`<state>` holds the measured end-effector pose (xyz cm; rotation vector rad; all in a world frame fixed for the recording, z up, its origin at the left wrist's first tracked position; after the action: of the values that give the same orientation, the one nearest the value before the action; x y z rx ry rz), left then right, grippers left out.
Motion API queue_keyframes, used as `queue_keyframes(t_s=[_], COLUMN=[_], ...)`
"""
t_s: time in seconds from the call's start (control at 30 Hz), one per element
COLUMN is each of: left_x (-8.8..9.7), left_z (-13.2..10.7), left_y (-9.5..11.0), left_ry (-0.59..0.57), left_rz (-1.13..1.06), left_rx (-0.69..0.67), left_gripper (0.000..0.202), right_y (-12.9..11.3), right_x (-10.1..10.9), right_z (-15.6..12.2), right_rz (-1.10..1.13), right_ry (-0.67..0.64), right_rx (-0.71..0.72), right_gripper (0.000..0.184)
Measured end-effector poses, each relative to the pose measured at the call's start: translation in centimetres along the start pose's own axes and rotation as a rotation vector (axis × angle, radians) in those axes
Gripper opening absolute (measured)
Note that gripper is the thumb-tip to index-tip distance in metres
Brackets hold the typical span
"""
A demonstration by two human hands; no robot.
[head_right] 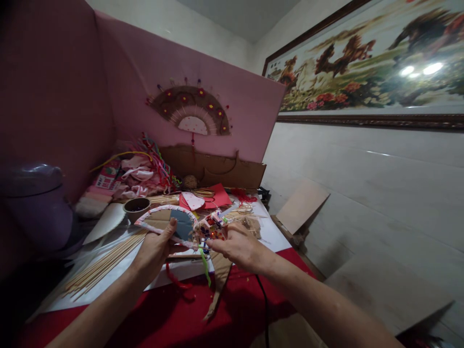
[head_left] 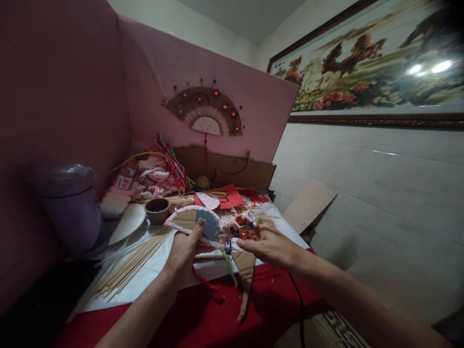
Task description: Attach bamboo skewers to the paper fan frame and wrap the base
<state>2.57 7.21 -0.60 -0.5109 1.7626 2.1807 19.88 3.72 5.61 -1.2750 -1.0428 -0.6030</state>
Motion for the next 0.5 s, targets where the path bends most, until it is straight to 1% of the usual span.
queue_keyframes(t_s=[0.17, 0.3, 0.5], left_x=[0.14, -0.01, -0.07], left_z=[-0.03, -0.04, -0.10], left_y=[0.07, 0.09, 0.24], left_ry=[0.024, 0.002, 0.021], left_rz=[-0.007, -0.013, -0.011], left_rx=[0.002, -0.001, 0.010], left_gripper=[0.036, 0.040, 0.041], right_y=[-0.20, -0.03, -0.24], right_x=[0.42, 0.36, 0.88], right_z=[0.10, 0.07, 0.13], right_rz=[-0.048, -0.012, 0.076], right_ry=[0.067, 0.034, 0.036], right_rx=[0.003, -0.011, -0.065], right_gripper=[0.029, 0.028, 0.026])
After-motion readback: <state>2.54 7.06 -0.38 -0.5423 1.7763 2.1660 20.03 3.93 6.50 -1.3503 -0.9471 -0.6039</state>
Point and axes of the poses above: each hand's wrist, its own z-axis towards the middle knuckle, its own x-axis out of the back of the hand, y = z × x, the point moved 8 cm from there along z, towards the middle knuckle, and after that the axes turned 13 degrees about -x, right-handed, at the moved point
